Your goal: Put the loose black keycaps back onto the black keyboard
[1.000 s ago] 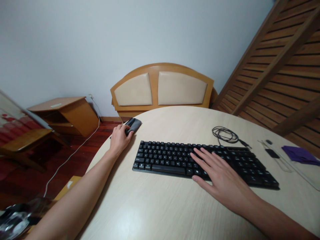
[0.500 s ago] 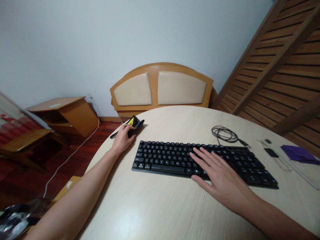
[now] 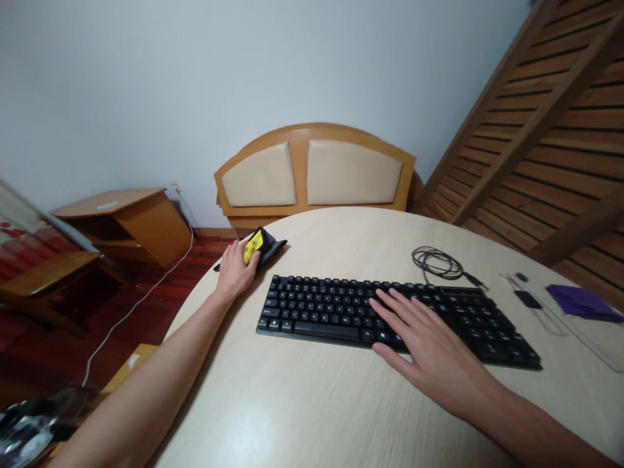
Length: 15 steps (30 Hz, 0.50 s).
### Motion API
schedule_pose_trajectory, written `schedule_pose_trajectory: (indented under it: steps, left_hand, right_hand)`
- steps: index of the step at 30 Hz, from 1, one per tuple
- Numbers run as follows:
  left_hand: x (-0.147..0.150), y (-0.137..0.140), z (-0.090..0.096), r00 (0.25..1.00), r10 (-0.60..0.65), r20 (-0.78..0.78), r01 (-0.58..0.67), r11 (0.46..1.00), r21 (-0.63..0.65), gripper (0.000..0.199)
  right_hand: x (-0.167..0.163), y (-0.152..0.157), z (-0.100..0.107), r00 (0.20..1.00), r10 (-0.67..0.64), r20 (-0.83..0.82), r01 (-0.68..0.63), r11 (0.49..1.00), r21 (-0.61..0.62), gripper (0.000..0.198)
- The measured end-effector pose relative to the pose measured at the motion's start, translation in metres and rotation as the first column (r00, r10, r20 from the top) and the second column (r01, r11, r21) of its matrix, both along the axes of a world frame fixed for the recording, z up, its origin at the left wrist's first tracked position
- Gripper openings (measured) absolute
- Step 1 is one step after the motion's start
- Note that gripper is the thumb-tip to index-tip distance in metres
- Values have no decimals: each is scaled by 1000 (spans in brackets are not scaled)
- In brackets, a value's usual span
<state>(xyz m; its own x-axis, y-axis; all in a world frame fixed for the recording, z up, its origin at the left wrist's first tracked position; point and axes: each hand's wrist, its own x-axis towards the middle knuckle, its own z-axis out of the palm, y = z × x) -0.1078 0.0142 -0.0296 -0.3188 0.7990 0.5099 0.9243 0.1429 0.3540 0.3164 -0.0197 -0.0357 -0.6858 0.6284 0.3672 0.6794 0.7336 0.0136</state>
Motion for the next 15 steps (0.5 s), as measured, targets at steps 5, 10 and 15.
schedule_pose_trajectory:
  steps: [5,10,15]
  left_hand:
    - [-21,6,-9,993,81,81,-78,996,-41,50]
    - [-26,7,-10,996,14,89,-15,1000,11,52]
    - [-14,2,0,985,-169,15,168,985,47,37]
  right_hand:
    - [-1,0,0,1000,4,-10,-5,1000,-18,63]
    - [-1,0,0,1000,4,-26,-5,999,-37,63]
    - [0,0,0,1000,3,-12,-3,1000,-13,63]
